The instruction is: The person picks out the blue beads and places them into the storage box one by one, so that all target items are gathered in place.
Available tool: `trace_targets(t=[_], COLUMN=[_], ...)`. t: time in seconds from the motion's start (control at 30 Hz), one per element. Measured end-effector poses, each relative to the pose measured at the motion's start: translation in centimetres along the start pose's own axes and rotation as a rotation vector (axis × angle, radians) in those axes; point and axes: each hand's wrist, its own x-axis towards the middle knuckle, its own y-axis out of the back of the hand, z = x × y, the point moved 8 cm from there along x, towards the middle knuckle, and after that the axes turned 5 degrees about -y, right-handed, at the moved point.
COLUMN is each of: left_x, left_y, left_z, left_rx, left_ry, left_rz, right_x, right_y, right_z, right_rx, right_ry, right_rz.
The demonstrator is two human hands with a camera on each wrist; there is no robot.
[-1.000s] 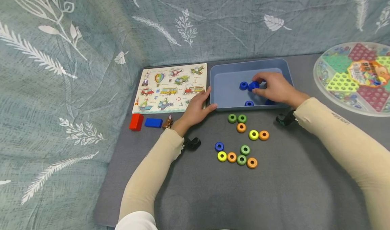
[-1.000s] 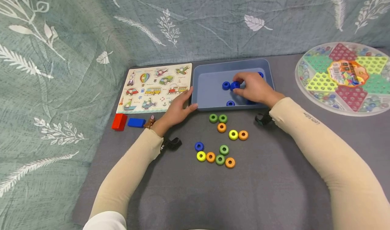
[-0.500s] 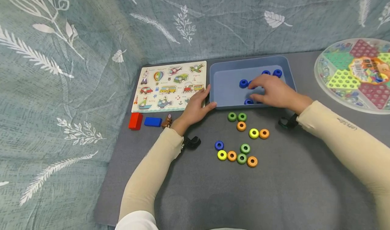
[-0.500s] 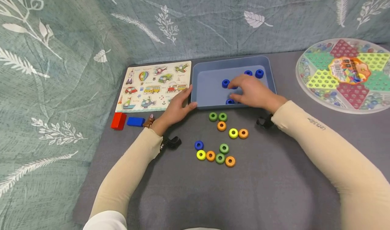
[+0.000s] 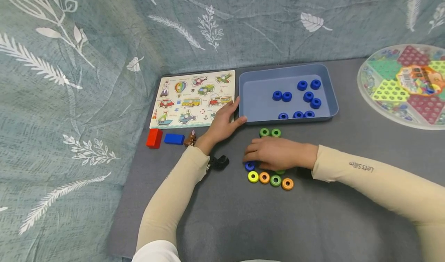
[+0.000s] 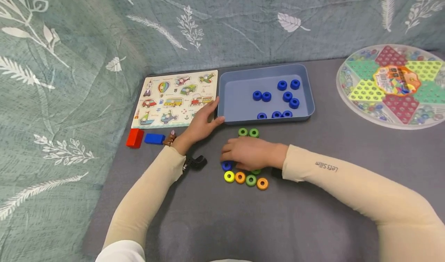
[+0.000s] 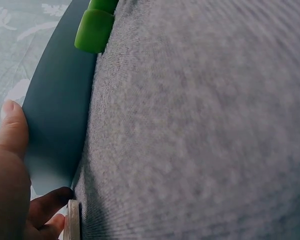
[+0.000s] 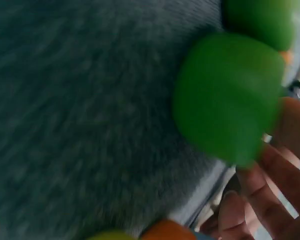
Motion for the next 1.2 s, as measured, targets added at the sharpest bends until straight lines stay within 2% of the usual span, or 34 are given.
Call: trace_targets(t=[0.17,0.33,0.53,0.7,0.8,0.9,1.07,1.2], left_x=[-0.1,-0.1,-0.1,-0.2,-0.3,-0.3,-0.3,-0.3], left_y=[-0.1,0.1,0.2,0.0,-0.1,-0.1,0.0,0.1], left_z=[0.0,0.1,0.2,0.0,-0.1,-0.2,-0.2,-0.3], left_rx=[0.003,0.009,0.022,0.016,0.006,0.002,-0.003,-0.004], left_ry=[-0.005,-0.006,-0.009,-0.012,-0.011,-0.015,-0.021,-0.016], left_rz=[-0.002,0.008,0.012,0.01,0.014,0.016,0.016,0.015], right_x=[0.9,1.5,1.3,0.4,-0.1,-0.5,-0.9,-1.1], right_y=[-1.1,0.3,4.4,5.8,5.7,5.5,5.5,5.8], right_z=[-0.8,0.0,4.2,9.0,11.3,12.8,14.3,15.0], right_rx=[-0.027,0.008,0.15,0.228,0.231,0.241,0.252,0.254], right_ry=[0.037,0.013,-0.168,-0.371,-0.467,-0.527,-0.572,-0.589], right_rz=[-0.039,0.017,0.19,0.292,0.298,0.288,0.278,0.302])
